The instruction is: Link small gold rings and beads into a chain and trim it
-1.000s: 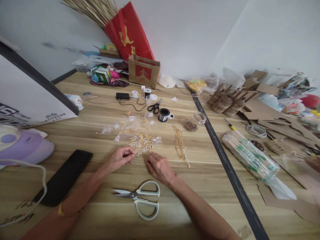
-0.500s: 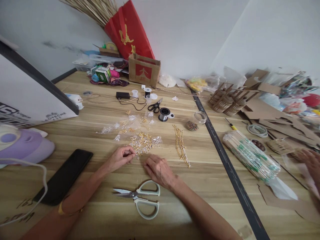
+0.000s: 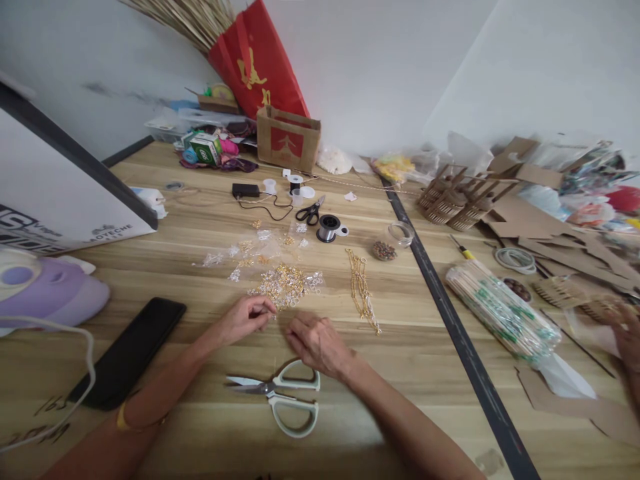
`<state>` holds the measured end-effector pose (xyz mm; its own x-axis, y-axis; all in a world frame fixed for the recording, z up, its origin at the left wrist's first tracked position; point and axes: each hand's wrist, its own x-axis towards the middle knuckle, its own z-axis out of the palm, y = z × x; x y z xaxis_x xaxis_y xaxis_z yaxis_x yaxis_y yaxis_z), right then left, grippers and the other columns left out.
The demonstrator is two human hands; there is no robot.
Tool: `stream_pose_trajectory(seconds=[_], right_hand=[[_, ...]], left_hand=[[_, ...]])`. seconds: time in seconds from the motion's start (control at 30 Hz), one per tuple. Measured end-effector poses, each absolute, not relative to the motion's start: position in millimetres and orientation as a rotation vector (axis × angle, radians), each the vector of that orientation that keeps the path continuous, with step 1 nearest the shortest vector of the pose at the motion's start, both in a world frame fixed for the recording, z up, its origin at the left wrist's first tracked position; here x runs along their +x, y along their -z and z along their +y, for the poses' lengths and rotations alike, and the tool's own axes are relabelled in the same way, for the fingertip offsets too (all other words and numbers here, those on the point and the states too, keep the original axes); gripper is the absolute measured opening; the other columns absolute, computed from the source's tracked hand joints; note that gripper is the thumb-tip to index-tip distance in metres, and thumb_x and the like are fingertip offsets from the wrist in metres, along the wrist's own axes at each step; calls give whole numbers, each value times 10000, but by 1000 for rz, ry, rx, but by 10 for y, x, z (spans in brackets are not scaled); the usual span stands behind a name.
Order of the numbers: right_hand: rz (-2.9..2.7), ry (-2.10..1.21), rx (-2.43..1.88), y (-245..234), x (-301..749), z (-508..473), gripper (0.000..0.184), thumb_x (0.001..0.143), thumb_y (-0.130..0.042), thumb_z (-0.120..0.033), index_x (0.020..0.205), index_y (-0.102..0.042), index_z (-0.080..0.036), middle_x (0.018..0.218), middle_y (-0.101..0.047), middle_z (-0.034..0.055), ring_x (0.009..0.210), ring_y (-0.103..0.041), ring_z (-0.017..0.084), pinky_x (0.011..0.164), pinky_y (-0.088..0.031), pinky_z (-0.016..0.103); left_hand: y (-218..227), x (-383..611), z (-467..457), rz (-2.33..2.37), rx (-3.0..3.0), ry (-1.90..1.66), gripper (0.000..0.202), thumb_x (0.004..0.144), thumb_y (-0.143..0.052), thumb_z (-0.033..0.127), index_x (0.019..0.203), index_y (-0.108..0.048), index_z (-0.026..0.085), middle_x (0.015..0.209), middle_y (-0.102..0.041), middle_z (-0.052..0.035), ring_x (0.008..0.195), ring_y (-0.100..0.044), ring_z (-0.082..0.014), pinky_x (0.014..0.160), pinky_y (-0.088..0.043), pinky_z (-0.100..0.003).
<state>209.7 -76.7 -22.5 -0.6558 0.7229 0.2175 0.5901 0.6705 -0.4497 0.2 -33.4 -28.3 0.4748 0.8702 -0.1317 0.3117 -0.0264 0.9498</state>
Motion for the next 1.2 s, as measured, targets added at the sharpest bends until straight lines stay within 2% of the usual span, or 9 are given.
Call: stream_pose_trajectory(seconds=[0.13,0.33,0.67,0.83,0.93,1.03,1.1,1.13,1.2], right_hand=[[-2488,-484,-1019,220,2101,-754,122,934,-427,-174,886,-539,-172,803,-590,46,724,-552,143,635,-409,234],[-2490,-502,-1045,218,2107,-744,125,937,-420,-180,897,-538,-174,799,-591,43,721,-555,144,629,-411,235],[-2501,-444,-1075,241,2098,-728,132,936,-438,-193,841,-528,-174,782,-568,36,711,-545,145,616,-403,236],[-2495,-394,-1190,-16,2149,-760,90,936,-450,-210,966,-526,-171,927,-575,72,800,-562,164,634,-415,251],[-2631,-390,-1177,-229,2181,-916,97,918,-501,-263,971,-531,-188,863,-576,51,779,-565,176,599,-400,259],[-2809,-470,-1106,-334,2154,-1162,154,870,-588,-323,961,-536,-210,894,-598,42,788,-576,183,605,-401,272],[-2886,-461,-1098,-314,2102,-1319,265,806,-664,-335,995,-534,-203,888,-608,50,812,-570,213,591,-402,289],[-2908,-429,-1115,-284,2073,-1384,331,787,-682,-321,1050,-523,-199,914,-612,57,824,-565,226,585,-403,296],[-2921,-334,-1143,-212,2021,-1479,443,777,-668,-196,1174,-471,-176,952,-617,73,829,-560,231,566,-397,296]], left_hand=[[332,26,-360,1060,1785,-585,229,704,-499,114,844,-679,139,565,-598,15,521,-521,-116,530,-394,-201],[343,123,-447,1079,1936,-524,215,717,-514,123,764,-722,151,681,-697,-39,590,-568,-149,569,-401,-229],[341,164,-478,1096,1913,-539,138,688,-574,114,678,-703,162,611,-654,-11,561,-541,-134,549,-378,-217],[341,169,-471,1119,1830,-543,127,706,-567,164,672,-687,141,590,-638,-16,542,-524,-129,520,-358,-213],[341,169,-457,1108,1777,-586,130,708,-572,191,647,-673,136,582,-634,-15,530,-516,-122,517,-357,-212],[330,172,-441,1097,1727,-621,135,703,-580,209,628,-662,133,584,-635,-18,540,-521,-122,529,-371,-214],[321,175,-434,1096,1686,-633,135,700,-582,212,619,-655,133,575,-628,-13,539,-513,-119,525,-373,-210],[318,176,-432,1098,1668,-637,132,697,-582,209,615,-652,133,568,-622,-9,534,-506,-116,520,-370,-208],[316,176,-432,1099,1639,-638,133,697,-582,208,610,-647,131,557,-609,-3,526,-494,-111,516,-366,-206]])
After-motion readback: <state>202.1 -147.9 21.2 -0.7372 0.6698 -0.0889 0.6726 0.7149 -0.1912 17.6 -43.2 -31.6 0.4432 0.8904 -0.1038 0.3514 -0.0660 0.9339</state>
